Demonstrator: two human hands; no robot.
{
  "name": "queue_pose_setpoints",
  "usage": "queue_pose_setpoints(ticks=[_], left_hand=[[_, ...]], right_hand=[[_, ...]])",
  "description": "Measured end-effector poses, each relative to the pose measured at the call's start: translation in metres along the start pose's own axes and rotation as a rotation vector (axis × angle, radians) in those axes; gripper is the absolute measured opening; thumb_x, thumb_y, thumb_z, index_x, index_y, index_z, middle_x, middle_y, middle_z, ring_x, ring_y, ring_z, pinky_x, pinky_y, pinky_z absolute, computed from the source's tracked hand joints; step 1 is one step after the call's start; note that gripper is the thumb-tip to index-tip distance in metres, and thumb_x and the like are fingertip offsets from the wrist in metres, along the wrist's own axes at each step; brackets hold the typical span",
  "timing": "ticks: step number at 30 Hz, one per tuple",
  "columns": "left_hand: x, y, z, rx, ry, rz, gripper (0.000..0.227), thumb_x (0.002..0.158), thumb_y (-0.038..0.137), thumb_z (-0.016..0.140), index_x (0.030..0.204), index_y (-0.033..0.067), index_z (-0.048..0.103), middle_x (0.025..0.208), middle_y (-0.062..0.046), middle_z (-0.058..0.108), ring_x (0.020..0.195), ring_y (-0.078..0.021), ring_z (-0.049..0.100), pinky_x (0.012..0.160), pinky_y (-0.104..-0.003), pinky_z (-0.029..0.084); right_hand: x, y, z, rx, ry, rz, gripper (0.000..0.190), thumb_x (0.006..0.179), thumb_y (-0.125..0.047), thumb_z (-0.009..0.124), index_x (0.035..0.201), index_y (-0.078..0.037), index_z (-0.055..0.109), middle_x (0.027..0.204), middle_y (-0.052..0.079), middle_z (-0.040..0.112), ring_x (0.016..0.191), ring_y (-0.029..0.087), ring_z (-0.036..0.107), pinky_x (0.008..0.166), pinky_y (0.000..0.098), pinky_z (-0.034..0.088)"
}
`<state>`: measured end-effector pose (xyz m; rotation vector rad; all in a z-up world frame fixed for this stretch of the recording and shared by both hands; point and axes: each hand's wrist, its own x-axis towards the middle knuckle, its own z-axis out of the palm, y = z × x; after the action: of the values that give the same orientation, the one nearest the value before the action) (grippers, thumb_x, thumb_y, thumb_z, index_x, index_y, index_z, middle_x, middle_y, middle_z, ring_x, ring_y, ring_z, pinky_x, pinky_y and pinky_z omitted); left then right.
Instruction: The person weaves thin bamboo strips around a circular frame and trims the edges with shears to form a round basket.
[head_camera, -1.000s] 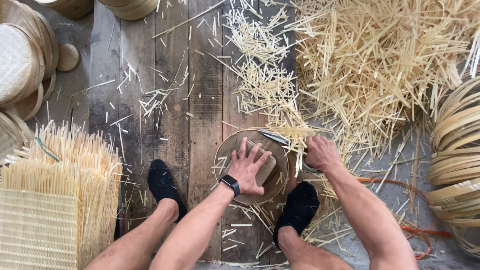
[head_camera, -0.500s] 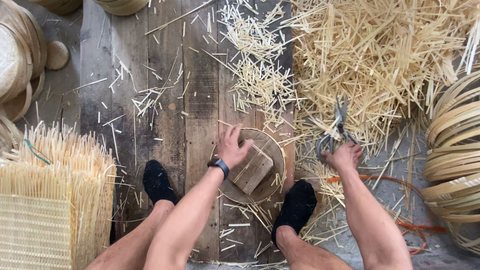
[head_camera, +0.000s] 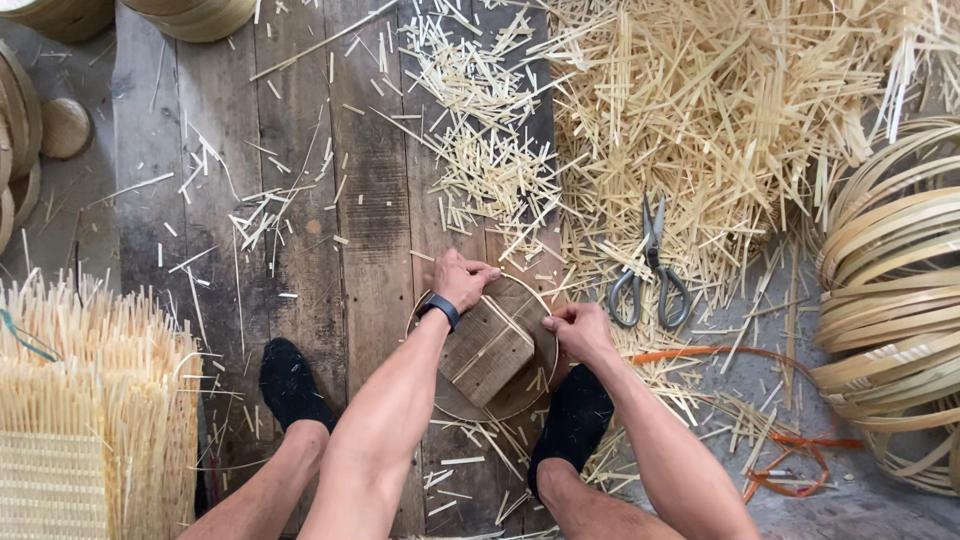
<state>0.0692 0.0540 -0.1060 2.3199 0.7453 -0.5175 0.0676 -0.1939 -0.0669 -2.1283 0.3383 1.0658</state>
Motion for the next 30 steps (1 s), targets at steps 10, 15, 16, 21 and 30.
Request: queue_pose_setpoints(ticks=[10,15,16,21,30], left_hand=[[-0.044,-0.131,-0.006,-0.040,0.392,0.013,0.031,0.094,0.038,0.074,0.109,0.0129,0.081,0.103,-0.012,0.074,0.095,-0.0280,0.068,0.087,-0.043,0.054],[-0.055,-0.180,-0.005,-0.748,0.018,-0.257,0.030,0.078,0.022,0.087,0.103,0.0048,0.079,0.092,-0.006,0.080,0.080,-0.0140,0.071,0.073,-0.028,0.055],[-0.053,-0.179,-0.008,-0.739,0.025,-0.282,0.032,0.076,0.019,0.089,0.102,0.0040,0.079,0.091,-0.006,0.080,0.080,-0.0129,0.071,0.073,-0.026,0.055],[-0.053,-0.148,-0.023,-0.524,0.076,-0.401,0.034,0.076,0.019,0.091,0.101,-0.0009,0.081,0.091,-0.010,0.079,0.077,-0.0157,0.069,0.072,-0.029,0.054],[-0.137,-0.133,-0.023,-1.313,-0.196,-0.624,0.031,0.094,0.019,0.071,0.121,0.0055,0.067,0.118,-0.008,0.075,0.097,-0.0180,0.073,0.082,-0.045,0.053]], right_hand=[[-0.028,0.010,-0.004,-0.153,-0.023,-0.028,0.040,0.089,-0.038,0.078,0.088,0.002,0.075,0.067,0.014,0.075,0.056,0.020,0.070,0.057,0.0351,0.056],[-0.032,0.019,0.004,0.020,-0.013,-0.026,0.036,0.088,-0.033,0.078,0.088,0.003,0.074,0.065,0.013,0.074,0.053,0.018,0.072,0.047,0.0310,0.057],[-0.032,0.020,0.005,0.032,-0.007,-0.026,0.036,0.087,-0.033,0.078,0.088,0.002,0.075,0.065,0.013,0.074,0.053,0.018,0.073,0.047,0.0307,0.057],[-0.035,0.021,0.011,-0.040,0.075,-0.070,0.034,0.088,-0.034,0.079,0.090,0.000,0.075,0.068,0.012,0.073,0.056,0.017,0.072,0.053,0.0322,0.058],[-0.030,0.047,0.009,0.714,-0.321,-0.006,0.026,0.092,-0.018,0.073,0.105,0.005,0.072,0.094,0.011,0.076,0.080,0.017,0.073,0.070,0.0316,0.063]])
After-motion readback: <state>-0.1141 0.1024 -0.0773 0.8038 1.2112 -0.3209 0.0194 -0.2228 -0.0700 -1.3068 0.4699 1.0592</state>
